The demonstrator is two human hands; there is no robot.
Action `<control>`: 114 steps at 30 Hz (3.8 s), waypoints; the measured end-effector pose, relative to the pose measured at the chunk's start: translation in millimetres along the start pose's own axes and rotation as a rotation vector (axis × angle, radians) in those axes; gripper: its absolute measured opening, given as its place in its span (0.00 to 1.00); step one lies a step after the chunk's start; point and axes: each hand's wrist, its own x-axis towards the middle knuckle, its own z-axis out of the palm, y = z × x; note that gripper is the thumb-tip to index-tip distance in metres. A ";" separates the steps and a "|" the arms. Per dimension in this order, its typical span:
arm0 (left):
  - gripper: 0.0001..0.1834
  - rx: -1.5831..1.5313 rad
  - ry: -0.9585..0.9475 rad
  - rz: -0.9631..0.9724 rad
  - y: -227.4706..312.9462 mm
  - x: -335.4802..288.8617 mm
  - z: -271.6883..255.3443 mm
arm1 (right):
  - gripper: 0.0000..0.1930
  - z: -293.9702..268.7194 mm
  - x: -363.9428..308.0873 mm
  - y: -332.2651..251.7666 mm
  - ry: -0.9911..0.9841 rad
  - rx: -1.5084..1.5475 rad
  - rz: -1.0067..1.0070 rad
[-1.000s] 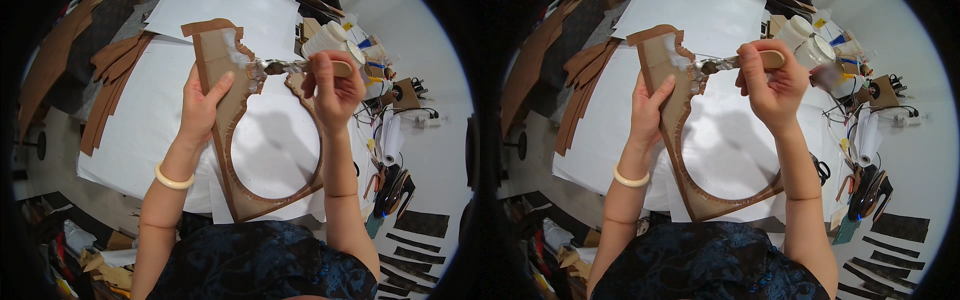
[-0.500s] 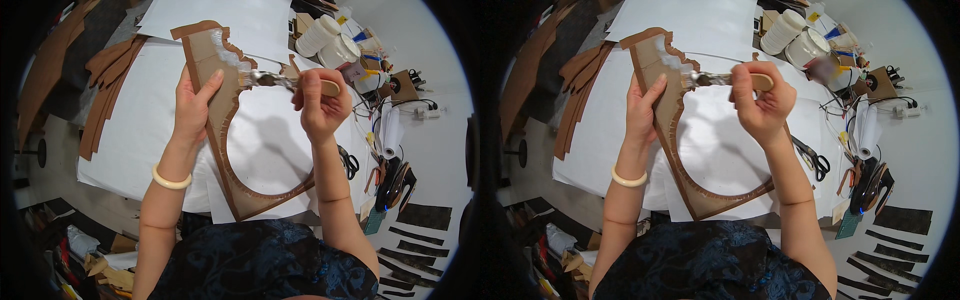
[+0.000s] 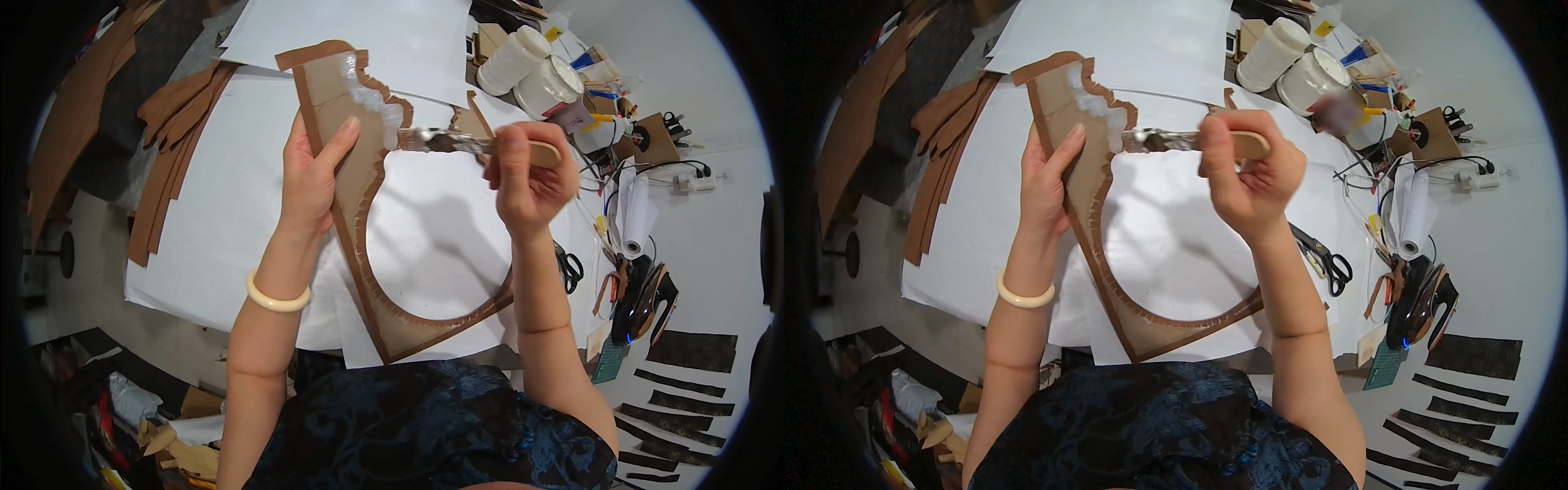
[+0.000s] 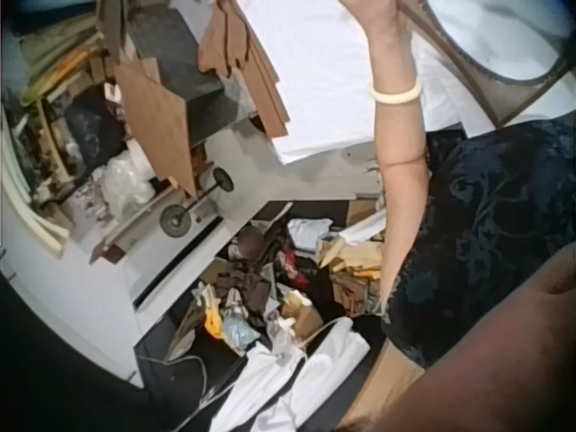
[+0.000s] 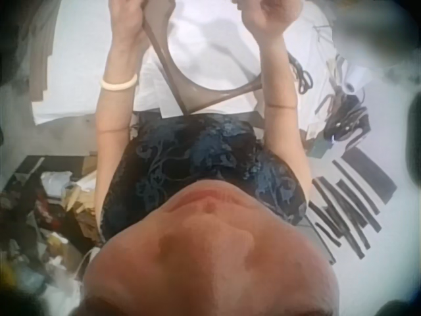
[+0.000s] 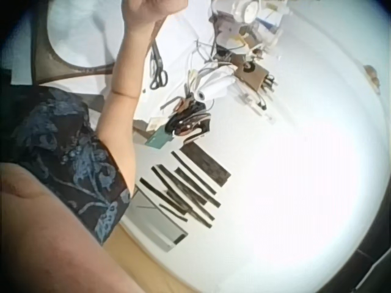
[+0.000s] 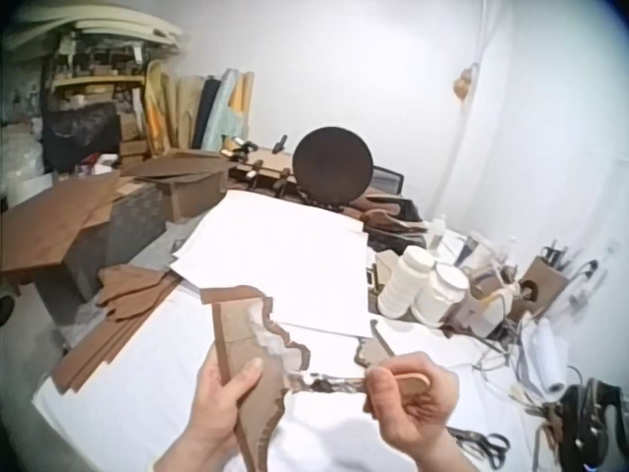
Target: The person applies glue to the edges of a large, irregularly shaped cardboard piece using a brush. They then carefully align and press a smaller, matching cardboard piece onto the glued surface, smoothing it down to ensure adhesion.
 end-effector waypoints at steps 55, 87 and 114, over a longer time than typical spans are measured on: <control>0.12 0.027 -0.061 0.068 -2.8 -0.2 -9.1 | 0.08 45.7 16.2 51.9 -0.614 0.479 0.776; 0.10 -0.039 -0.063 -0.005 4.7 -0.6 -6.7 | 0.09 44.8 11.2 64.5 -0.563 0.625 0.743; 0.11 0.043 0.022 0.010 5.8 -2.5 -4.1 | 0.13 27.0 34.0 39.4 -0.329 0.141 0.010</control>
